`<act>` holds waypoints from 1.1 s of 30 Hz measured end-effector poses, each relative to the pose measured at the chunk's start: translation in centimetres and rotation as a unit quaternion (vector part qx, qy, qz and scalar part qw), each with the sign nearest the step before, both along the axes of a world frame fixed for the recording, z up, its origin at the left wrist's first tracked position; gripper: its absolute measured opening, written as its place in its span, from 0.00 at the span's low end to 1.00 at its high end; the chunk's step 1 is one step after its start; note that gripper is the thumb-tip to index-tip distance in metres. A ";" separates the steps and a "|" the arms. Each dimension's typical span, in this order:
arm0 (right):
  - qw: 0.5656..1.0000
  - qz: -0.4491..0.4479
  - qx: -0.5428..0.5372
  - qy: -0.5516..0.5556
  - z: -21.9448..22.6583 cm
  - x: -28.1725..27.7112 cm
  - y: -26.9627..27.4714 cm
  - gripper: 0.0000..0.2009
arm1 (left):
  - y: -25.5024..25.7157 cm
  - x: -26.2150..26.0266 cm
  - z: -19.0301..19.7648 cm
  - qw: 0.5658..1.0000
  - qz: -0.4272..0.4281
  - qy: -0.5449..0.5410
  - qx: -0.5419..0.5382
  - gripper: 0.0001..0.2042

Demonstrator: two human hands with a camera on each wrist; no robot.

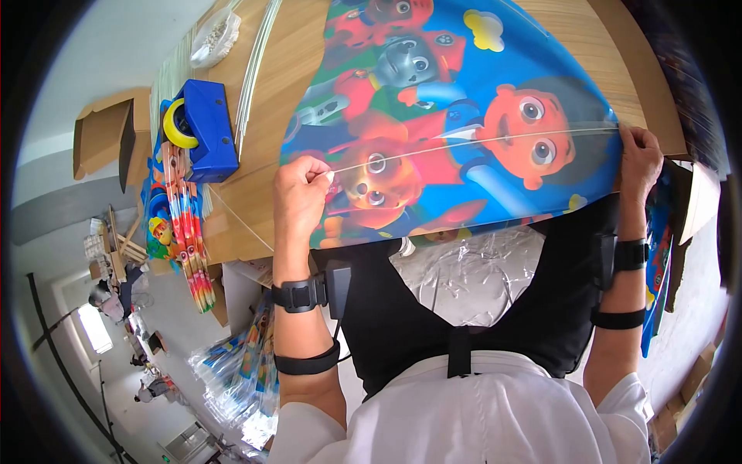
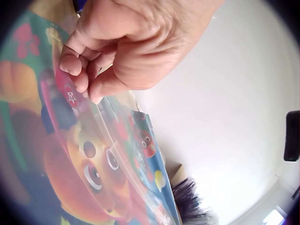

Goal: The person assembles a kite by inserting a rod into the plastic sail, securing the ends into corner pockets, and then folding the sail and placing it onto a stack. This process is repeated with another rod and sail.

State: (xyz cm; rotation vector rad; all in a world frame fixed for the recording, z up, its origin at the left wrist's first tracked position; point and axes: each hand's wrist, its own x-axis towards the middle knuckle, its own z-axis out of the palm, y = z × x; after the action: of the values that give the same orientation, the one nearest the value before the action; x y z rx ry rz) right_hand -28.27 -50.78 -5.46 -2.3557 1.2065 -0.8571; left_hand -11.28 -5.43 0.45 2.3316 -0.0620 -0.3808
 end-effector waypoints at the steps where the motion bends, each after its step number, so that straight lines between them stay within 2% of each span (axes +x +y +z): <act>1: 1.000 0.002 0.003 -0.002 -0.1 0.0 -0.1 0.12 | 0.1 0.0 0.0 1.000 -0.007 -0.003 -0.004 0.01; 11: 1.000 0.007 0.019 -0.015 -0.1 0.0 0.0 0.12 | 0.1 0.1 0.0 1.000 -0.021 0.021 -0.003 0.02; 19: 1.000 0.002 0.024 -0.012 -0.4 0.0 -0.4 0.12 | -0.7 0.8 0.2 0.992 -0.038 -0.030 0.119 0.05; 28: 1.000 -0.012 0.010 0.009 0.4 0.1 0.3 0.11 | -0.6 1.4 -0.1 0.989 -0.050 -0.023 0.136 0.05; 33: 1.000 -0.016 0.014 0.011 0.9 0.3 1.0 0.11 | 0.1 1.9 -0.8 0.994 -0.035 0.016 0.102 0.05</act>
State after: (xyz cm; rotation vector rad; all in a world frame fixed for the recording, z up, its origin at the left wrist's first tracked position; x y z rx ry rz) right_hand -27.97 -49.80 -4.56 -2.3346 1.2604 -0.8215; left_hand -9.39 -5.31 -0.31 2.5297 -0.0929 -0.4783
